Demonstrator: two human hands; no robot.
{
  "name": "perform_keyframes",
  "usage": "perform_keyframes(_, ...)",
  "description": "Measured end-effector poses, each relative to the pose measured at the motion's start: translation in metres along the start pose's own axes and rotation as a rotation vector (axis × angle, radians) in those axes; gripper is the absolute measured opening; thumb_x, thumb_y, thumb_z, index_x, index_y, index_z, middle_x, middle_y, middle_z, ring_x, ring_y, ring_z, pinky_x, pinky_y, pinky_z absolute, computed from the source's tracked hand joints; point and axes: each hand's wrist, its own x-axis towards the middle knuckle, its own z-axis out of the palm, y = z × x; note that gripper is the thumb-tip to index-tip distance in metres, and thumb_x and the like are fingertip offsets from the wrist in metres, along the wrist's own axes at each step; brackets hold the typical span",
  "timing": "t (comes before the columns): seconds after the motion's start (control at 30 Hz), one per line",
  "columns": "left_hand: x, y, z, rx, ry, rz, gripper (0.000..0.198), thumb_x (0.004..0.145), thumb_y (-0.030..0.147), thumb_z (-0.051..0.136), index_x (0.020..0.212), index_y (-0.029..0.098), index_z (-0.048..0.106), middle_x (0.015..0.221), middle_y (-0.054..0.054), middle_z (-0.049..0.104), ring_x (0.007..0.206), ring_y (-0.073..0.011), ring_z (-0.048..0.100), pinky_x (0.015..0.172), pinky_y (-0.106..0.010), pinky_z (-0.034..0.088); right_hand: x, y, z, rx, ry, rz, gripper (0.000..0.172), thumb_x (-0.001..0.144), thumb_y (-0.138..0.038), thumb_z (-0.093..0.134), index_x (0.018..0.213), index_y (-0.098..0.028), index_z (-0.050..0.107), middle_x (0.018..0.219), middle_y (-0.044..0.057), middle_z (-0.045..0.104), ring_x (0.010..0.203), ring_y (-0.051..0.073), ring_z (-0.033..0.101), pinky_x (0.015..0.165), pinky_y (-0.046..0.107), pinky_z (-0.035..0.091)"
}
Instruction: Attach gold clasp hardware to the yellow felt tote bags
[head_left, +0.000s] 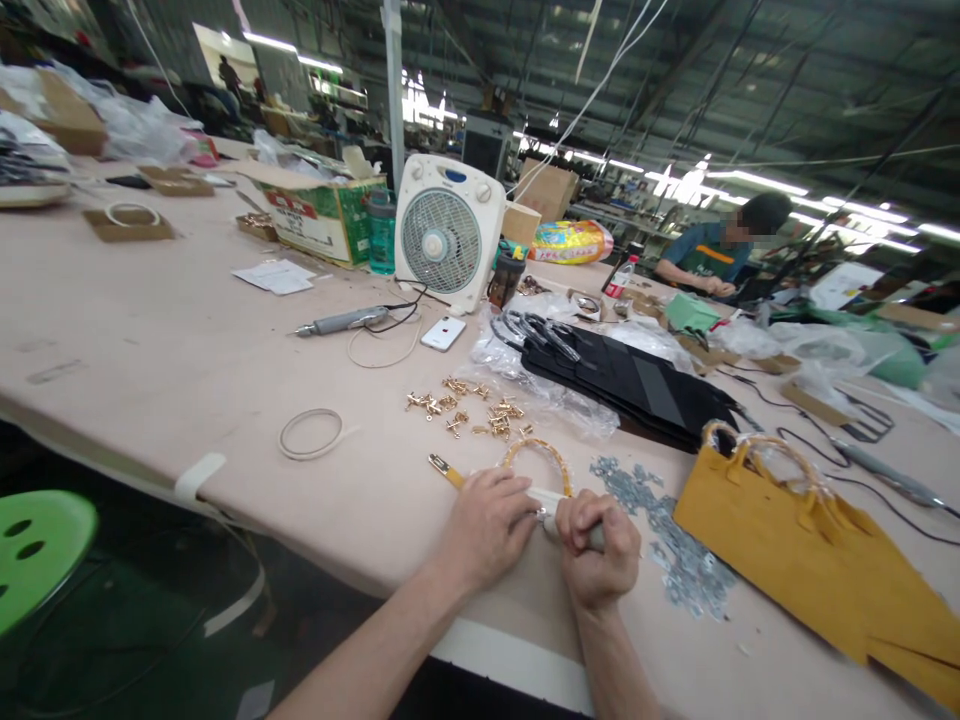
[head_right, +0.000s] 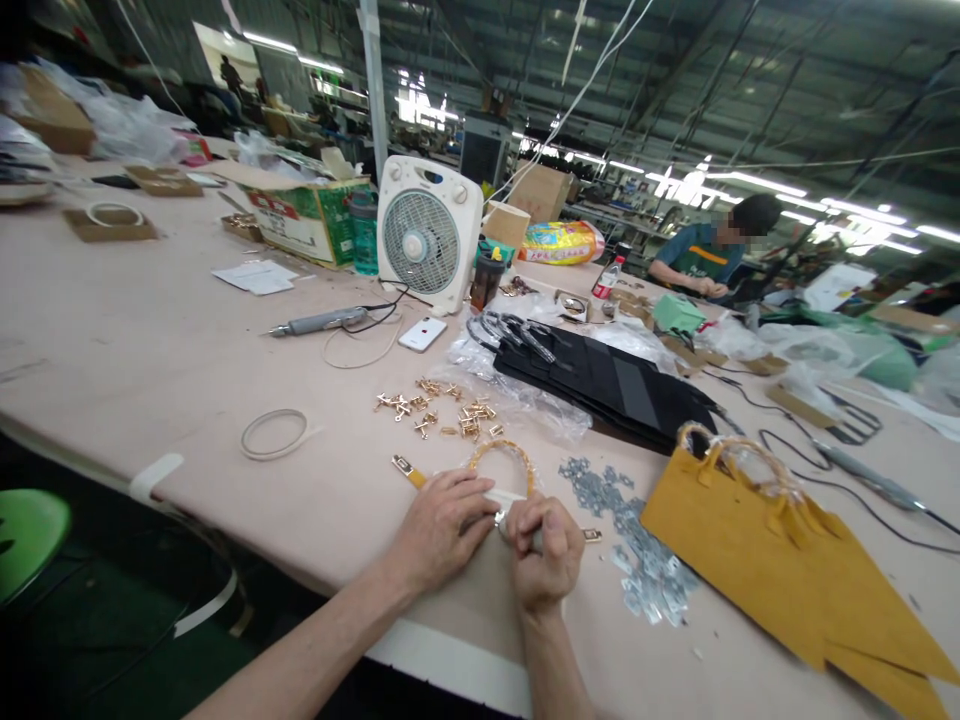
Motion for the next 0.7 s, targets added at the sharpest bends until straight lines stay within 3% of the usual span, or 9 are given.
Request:
perform_keyframes(0.37, 0.002, -0.003, 0.0, -0.004, -0.036, 0.01, 0.019, 0.1, 0.03, 0.063, 0.115, 0.034, 0.075, 0.132, 0.004, 0.073, 0.126, -0.0257, 0.059, 0.109, -0.048, 0.045, -0.007, 0.008, -0.003, -0.071, -0.057, -0.079, 0.037, 0.103, -0.035, 0.05, 0.072, -0.02, 0.063, 0.053, -0.004, 0.041, 0.049, 0.013, 0.041, 0.052, 0.028, 0.034)
perform_keyframes(0.7, 0.01, 0.001, -0.003, 0.009, -0.076, -0.025, 0.018, 0.099, 0.028, 0.066, 0.11, 0.033, 0.078, 0.119, 0.002, 0.078, 0.12, -0.0253, 0.061, 0.104, -0.045, 0.047, -0.007, 0.02, -0.006, -0.185, -0.032, -0.167, 0.034, 0.101, -0.029, 0.048, 0.074, -0.02, 0.066, 0.053, -0.004, 0.043, 0.05, 0.014, 0.042, 0.053, 0.03, 0.036)
